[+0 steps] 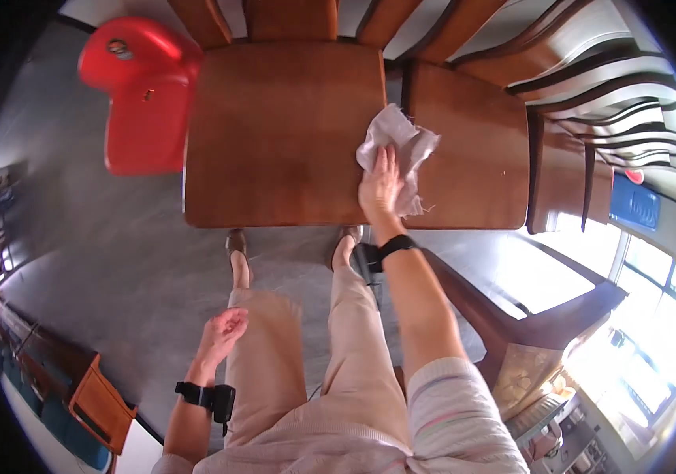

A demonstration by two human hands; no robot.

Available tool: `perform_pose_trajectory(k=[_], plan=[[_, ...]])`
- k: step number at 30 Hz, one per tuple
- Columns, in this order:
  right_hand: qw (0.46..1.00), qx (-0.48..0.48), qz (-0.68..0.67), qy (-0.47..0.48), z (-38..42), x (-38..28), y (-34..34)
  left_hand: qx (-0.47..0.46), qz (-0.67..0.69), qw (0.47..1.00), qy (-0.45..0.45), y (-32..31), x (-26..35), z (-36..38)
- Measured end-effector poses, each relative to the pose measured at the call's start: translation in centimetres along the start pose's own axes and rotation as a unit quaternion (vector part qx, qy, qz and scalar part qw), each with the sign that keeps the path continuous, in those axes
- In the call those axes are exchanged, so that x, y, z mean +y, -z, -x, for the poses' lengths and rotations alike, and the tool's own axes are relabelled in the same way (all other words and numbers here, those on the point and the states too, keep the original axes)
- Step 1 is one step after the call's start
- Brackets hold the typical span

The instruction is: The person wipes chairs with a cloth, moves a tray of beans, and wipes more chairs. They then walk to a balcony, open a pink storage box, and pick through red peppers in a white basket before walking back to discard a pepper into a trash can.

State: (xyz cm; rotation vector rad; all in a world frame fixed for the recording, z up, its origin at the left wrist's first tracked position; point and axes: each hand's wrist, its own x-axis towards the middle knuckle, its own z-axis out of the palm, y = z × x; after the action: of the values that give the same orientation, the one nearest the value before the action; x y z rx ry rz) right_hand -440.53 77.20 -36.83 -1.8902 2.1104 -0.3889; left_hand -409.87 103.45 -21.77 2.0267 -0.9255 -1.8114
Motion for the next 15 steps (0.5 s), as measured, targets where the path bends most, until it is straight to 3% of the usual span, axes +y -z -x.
perform_pose_trajectory(k=[3,4,5,6,8,9,10,12,13,14,15], plan=[[0.994,0.049,0.070,-0.065,0.4,-5.4,-1.2,-0.014,0.022,0.998,0.054,2.6,-2.6,-1.9],[0.998,0.008,0.019,-0.054,0.6,-8.0,-0.7,-0.029,0.020,0.998,0.060,3.5,-3.6,-2.4],[0.999,0.036,0.004,0.035,1.9,-9.2,-3.7,-0.031,0.040,0.996,0.078,4.4,-4.3,-2.8],[0.998,0.011,0.030,0.059,3.4,-12.0,-5.6,-0.024,0.057,0.994,0.094,4.6,-5.4,-3.0],[0.995,-0.045,-0.058,0.063,4.3,-19.0,-6.6,-0.021,0.038,0.994,0.101,6.1,-5.4,-3.0],[0.991,-0.035,-0.054,0.120,6.0,-21.7,-8.1,-0.009,0.022,0.995,0.097,6.4,-5.2,-3.2],[0.971,-0.142,-0.128,0.145,7.2,-24.7,-8.3,-0.007,0.020,0.995,0.095,6.9,-5.8,-3.2],[0.931,-0.137,-0.218,0.259,13.4,-29.9,-10.6,0.002,0.053,0.996,0.077,7.9,-7.3,-2.9],[0.901,-0.267,-0.202,0.274,17.0,-32.3,-12.7,0.010,0.051,0.996,0.076,8.2,-6.3,-2.7],[0.839,-0.429,-0.275,0.192,17.4,-33.1,-11.4,0.001,-0.004,0.998,0.056,8.5,-4.4,-2.5],[0.740,-0.574,-0.335,0.103,17.0,-33.9,-9.7,-0.007,-0.060,0.998,0.037,9.1,-3.2,-2.5]])
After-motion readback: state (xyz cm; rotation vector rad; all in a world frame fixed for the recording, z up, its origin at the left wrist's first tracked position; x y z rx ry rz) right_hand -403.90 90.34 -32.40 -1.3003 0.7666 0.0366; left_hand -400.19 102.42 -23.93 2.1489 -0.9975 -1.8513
